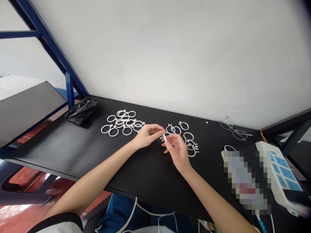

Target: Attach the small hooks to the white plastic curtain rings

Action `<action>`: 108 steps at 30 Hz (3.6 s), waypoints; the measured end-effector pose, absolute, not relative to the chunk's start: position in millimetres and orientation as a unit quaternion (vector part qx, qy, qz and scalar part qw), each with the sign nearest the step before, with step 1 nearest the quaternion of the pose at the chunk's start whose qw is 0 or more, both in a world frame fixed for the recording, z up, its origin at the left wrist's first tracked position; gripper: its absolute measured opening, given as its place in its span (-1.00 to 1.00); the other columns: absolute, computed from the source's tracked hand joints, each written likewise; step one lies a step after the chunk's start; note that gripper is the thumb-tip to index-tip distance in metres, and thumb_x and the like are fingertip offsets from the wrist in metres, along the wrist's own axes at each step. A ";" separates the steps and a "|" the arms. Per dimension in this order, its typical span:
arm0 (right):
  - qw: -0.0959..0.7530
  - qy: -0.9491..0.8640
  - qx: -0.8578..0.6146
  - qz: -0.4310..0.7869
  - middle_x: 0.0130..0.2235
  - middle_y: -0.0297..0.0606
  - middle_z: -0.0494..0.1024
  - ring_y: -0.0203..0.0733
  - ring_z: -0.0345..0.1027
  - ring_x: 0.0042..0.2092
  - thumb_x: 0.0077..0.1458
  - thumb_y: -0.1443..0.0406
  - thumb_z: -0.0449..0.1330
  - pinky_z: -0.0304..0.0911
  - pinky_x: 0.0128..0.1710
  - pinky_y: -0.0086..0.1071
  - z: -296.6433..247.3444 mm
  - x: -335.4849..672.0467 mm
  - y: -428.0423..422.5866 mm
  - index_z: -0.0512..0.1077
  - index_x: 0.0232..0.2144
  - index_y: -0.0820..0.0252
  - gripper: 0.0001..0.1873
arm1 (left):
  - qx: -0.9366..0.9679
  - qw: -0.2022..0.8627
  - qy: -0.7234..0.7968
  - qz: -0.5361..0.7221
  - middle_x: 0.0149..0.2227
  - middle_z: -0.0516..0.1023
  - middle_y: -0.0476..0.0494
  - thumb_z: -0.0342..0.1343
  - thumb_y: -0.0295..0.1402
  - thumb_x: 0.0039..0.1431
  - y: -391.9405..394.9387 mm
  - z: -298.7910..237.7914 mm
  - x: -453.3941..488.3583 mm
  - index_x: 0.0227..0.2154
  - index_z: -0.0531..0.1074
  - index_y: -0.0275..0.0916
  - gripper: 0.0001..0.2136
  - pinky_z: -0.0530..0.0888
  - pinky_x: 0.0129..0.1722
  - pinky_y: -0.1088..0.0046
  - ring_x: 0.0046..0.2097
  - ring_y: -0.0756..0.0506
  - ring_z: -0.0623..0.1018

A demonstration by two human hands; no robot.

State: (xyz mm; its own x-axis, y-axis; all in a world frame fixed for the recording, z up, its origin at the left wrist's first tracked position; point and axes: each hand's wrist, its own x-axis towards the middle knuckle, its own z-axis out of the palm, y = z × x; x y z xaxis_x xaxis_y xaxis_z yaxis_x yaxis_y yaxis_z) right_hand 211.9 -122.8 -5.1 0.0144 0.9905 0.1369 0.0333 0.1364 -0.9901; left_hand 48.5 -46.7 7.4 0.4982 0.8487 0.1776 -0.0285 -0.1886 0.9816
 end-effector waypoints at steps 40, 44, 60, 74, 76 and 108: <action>0.517 -0.543 -0.494 0.441 -0.30 -0.25 0.55 -0.18 0.48 -0.30 0.00 0.20 0.35 0.47 -0.21 -0.26 1.2 210.1 -121.2 0.48 -0.20 0.16 -0.70 | 0.702 0.552 0.238 0.382 -0.24 0.46 -0.15 0.24 -0.27 0.13 -47.7 6.8 47.8 -0.31 0.57 -0.28 -0.83 0.49 -0.26 0.47 -0.26 -0.01 0.51; 0.498 -0.572 -0.492 0.428 -0.26 -0.23 0.55 -0.16 0.49 -0.27 0.05 0.17 0.31 0.46 -0.19 -0.25 1.9 209.8 -122.0 0.46 -0.17 0.16 -0.70 | 0.699 0.561 0.236 0.376 -0.27 0.45 -0.13 0.23 -0.28 0.15 -48.0 8.2 47.5 -0.33 0.55 -0.29 -0.84 0.47 -0.28 0.48 -0.27 0.00 0.50; 0.468 -0.676 -0.521 0.231 -0.40 -0.30 0.35 -0.23 0.27 -0.38 0.33 0.19 -0.04 0.26 -0.38 -0.35 1.1 214.4 -126.4 0.28 -0.37 0.12 -0.76 | 0.682 0.603 0.230 0.345 -0.30 0.44 -0.11 0.21 -0.25 0.16 -49.5 6.3 49.0 -0.37 0.53 -0.31 -0.80 0.42 -0.27 0.48 -0.26 -0.01 0.47; 0.445 -0.650 -0.527 0.319 -0.59 -0.47 0.21 -0.30 0.16 -0.57 0.37 0.12 -0.11 0.11 -0.52 -0.39 -6.1 216.3 -126.1 0.18 -0.37 0.10 -0.71 | 0.679 0.607 0.237 0.338 -0.31 0.45 -0.11 0.20 -0.24 0.16 -50.9 1.1 52.7 -0.37 0.52 -0.34 -0.78 0.39 -0.30 0.48 -0.29 0.00 0.46; 0.448 -0.648 -0.524 0.324 -0.60 -0.47 0.24 -0.30 0.18 -0.58 0.37 0.12 -0.12 0.12 -0.52 -0.40 -5.5 216.4 -126.0 0.18 -0.37 0.10 -0.71 | 0.671 0.616 0.247 0.332 -0.37 0.45 -0.09 0.20 -0.21 0.16 -51.6 0.4 53.2 -0.37 0.50 -0.35 -0.75 0.37 -0.35 0.49 -0.34 0.02 0.44; 0.460 -0.586 -0.487 0.456 -0.63 -0.51 0.14 -0.35 0.10 -0.63 0.31 -0.01 -0.07 0.18 -0.61 -0.43 -6.5 213.2 -125.3 0.15 -0.48 0.10 -0.58 | 0.652 0.653 0.248 0.295 -0.58 0.26 0.09 -0.04 -0.02 0.28 -64.8 1.9 62.1 -0.39 0.25 -0.26 -0.64 0.40 -0.53 0.57 -0.53 0.07 0.32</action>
State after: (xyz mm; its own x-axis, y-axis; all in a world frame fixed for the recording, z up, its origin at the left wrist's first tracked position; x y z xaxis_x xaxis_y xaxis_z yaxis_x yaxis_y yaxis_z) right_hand 213.2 -125.3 -6.5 -0.1022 0.9902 0.0949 0.1509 0.1097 -0.9824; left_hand 62.1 -64.8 1.9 0.7027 0.7089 0.0609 -0.0619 -0.0243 0.9978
